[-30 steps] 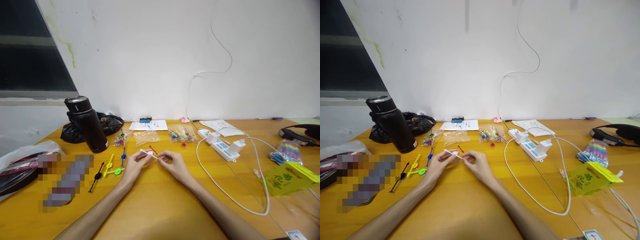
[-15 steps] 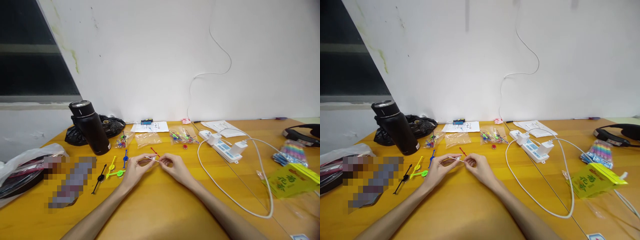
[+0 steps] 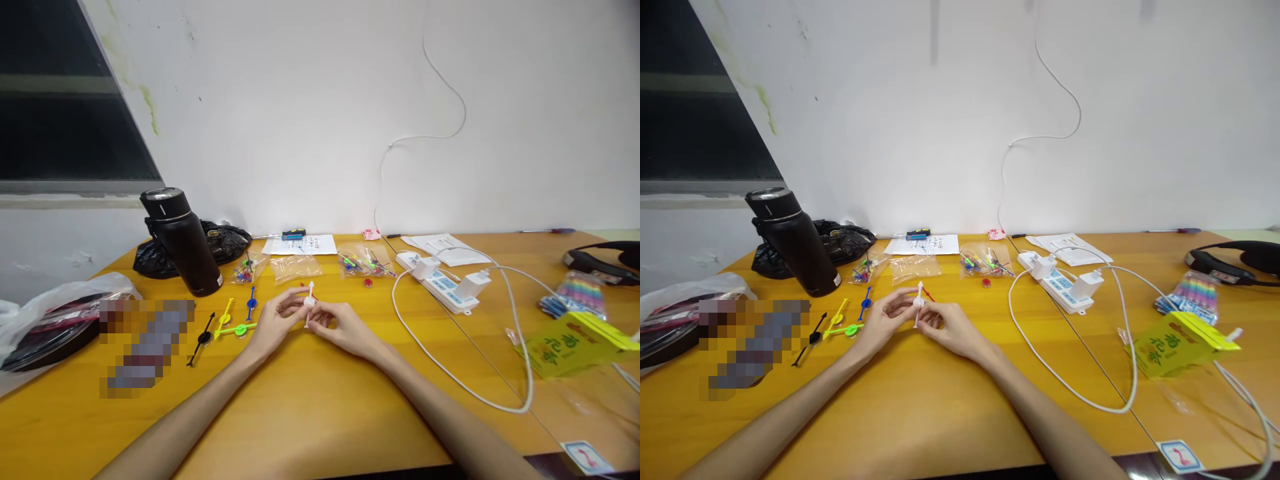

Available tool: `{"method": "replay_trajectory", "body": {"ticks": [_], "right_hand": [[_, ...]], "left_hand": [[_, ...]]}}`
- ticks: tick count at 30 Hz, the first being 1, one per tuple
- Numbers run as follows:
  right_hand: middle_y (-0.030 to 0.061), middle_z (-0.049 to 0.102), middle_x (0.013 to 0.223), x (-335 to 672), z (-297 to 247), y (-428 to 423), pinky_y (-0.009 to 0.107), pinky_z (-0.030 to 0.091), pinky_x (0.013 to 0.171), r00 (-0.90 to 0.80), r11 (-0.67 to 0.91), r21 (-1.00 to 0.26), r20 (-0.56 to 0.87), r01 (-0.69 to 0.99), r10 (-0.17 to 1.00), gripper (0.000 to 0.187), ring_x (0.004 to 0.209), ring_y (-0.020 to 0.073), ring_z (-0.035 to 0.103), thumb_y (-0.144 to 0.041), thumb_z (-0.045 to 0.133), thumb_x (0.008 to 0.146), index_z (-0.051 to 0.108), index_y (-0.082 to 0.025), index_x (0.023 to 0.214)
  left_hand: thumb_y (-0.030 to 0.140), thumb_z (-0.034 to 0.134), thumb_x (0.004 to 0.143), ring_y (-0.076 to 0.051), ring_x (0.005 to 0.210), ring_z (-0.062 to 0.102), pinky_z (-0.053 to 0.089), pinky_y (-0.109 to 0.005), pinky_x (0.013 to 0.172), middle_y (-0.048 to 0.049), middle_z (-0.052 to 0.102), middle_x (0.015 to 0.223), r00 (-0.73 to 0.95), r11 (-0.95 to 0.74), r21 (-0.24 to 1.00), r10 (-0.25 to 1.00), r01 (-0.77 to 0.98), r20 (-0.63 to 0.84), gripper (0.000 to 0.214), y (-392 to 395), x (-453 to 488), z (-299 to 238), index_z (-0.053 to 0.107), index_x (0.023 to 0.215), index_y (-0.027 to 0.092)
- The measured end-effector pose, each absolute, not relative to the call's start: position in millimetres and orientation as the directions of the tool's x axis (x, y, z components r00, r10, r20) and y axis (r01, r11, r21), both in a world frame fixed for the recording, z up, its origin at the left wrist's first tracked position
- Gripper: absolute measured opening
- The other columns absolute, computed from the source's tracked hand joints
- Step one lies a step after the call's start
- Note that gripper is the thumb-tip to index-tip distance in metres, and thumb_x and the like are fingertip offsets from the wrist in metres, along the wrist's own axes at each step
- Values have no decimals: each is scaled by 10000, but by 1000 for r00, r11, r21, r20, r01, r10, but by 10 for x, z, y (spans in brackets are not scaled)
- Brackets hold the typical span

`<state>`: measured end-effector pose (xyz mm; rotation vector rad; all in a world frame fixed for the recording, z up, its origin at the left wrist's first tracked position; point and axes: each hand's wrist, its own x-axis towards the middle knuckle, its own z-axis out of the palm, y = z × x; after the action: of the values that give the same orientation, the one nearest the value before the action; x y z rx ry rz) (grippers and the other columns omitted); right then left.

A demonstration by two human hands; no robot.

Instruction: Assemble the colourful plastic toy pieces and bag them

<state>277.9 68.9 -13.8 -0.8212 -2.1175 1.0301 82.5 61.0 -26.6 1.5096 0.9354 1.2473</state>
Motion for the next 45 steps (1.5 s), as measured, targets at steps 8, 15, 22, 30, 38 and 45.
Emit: {"method": "replay_trajectory", "body": {"ticks": [8, 15, 22, 30, 38, 45], "right_hand": [[47, 745, 833, 2816, -207, 747, 273, 511, 727, -598, 451, -848, 215, 279, 773, 233, 760, 176, 686, -386, 571, 959, 679, -179, 972], [66, 751, 824, 2905, -284, 823, 266, 528, 713, -517, 419, -862, 231, 283, 824, 269, 747, 180, 709, -406, 567, 958, 676, -160, 969], [46, 747, 794, 2895, -272, 815, 246, 497, 681, -531, 488, -807, 267, 332, 804, 212, 721, 162, 686, -342, 570, 953, 686, -165, 955], [44, 756, 808, 2902, -259, 805, 248, 495, 688, -536, 499, -787, 263, 362, 803, 204, 730, 160, 688, -317, 577, 944, 706, -160, 969], [54, 758, 822, 2910, -238, 807, 255, 496, 697, -536, 496, -784, 254, 373, 805, 197, 733, 164, 691, -287, 578, 942, 715, -147, 964], [72, 743, 943, 3070, -302, 1014, 311, 496, 831, -279, 509, -707, 426, 491, 861, 146, 869, 191, 667, -167, 564, 909, 707, -161, 941]], "left_hand": [[473, 742, 805, -242, 1010, 733, 551, -347, 931, -104, 748, 1162, 9, -242, 970, 970, -5, 242, 421, 713, 739, -226, 701, 1111, 186], [556, 753, 761, -256, 936, 745, 570, -315, 802, -100, 782, 1000, 8, -139, 968, 990, 209, 141, 524, 489, 339, 37, 680, 1131, 192], [582, 652, 827, -268, 981, 711, 543, -319, 807, -68, 752, 1098, -56, -116, 731, 977, 672, 206, 457, -201, -387, 132, 699, 1133, 246], [619, 547, 856, -307, 1009, 643, 473, -416, 898, -56, 748, 1022, -24, -54, 378, 980, 924, 197, 427, -342, -659, -132, 751, 1030, 288], [591, 511, 864, -311, 1044, 586, 422, -471, 983, -79, 679, 1162, -30, -48, 282, 963, 958, 267, 427, -286, -723, -227, 761, 981, 264], [588, 486, 884, -322, 1023, 574, 410, -483, 983, -87, 674, 1120, -26, -47, 238, 956, 970, 292, 433, -309, -722, -202, 738, 1001, 255]]}}
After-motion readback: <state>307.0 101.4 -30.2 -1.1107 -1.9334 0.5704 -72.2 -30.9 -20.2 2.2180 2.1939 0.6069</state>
